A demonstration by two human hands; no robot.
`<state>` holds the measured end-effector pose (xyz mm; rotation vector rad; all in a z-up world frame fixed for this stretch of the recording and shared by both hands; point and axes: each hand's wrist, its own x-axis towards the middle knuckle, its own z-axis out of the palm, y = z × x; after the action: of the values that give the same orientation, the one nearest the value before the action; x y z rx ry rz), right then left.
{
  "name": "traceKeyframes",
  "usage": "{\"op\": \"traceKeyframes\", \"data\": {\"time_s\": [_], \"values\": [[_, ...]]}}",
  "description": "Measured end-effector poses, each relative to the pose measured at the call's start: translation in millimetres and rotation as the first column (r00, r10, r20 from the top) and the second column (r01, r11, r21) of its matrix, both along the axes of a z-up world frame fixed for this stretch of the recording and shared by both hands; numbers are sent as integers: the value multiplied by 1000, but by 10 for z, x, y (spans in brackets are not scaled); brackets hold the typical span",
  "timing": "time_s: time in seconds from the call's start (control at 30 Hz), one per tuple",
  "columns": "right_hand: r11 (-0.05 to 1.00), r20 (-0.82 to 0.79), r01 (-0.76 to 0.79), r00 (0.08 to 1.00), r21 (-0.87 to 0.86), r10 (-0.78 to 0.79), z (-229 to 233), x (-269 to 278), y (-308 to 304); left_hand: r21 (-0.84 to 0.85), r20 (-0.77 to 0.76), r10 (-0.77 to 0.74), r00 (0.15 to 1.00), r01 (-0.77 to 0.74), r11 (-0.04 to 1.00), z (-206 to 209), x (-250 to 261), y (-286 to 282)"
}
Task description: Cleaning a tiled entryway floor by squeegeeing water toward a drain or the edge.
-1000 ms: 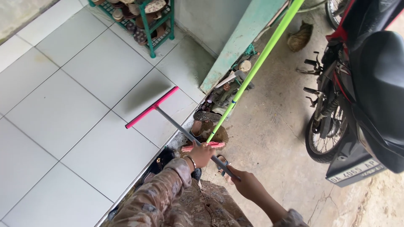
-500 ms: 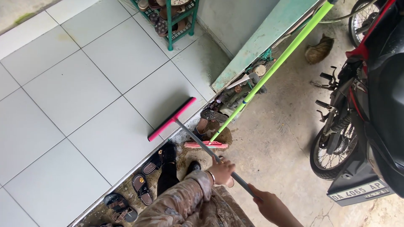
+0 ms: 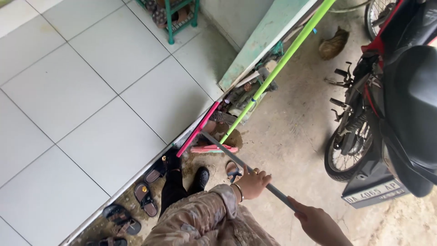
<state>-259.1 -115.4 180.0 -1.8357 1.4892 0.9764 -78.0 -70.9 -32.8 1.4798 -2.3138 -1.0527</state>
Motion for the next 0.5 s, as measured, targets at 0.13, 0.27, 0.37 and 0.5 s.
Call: {"op": "traceKeyframes", "data": {"time_s": [0.13, 0.27, 0.37, 0.5], "values": [[995, 8, 88, 996, -46, -88, 141, 207, -88, -119, 7, 36, 999, -35, 992, 403, 380, -285], [979, 149, 203, 969, -31, -196, -123, 338, -154, -138, 54, 26, 998, -18, 990, 382, 750, -402], [974, 206, 225, 954, -8, -219, -199, 855, -211, -191, 93, 122, 988, -102, 976, 163, 1145, -455], [976, 508, 215, 843, -22, -174, -1020, 1395, -327, -113, 327, 113, 938, -80, 990, -213, 1940, -576]]}}
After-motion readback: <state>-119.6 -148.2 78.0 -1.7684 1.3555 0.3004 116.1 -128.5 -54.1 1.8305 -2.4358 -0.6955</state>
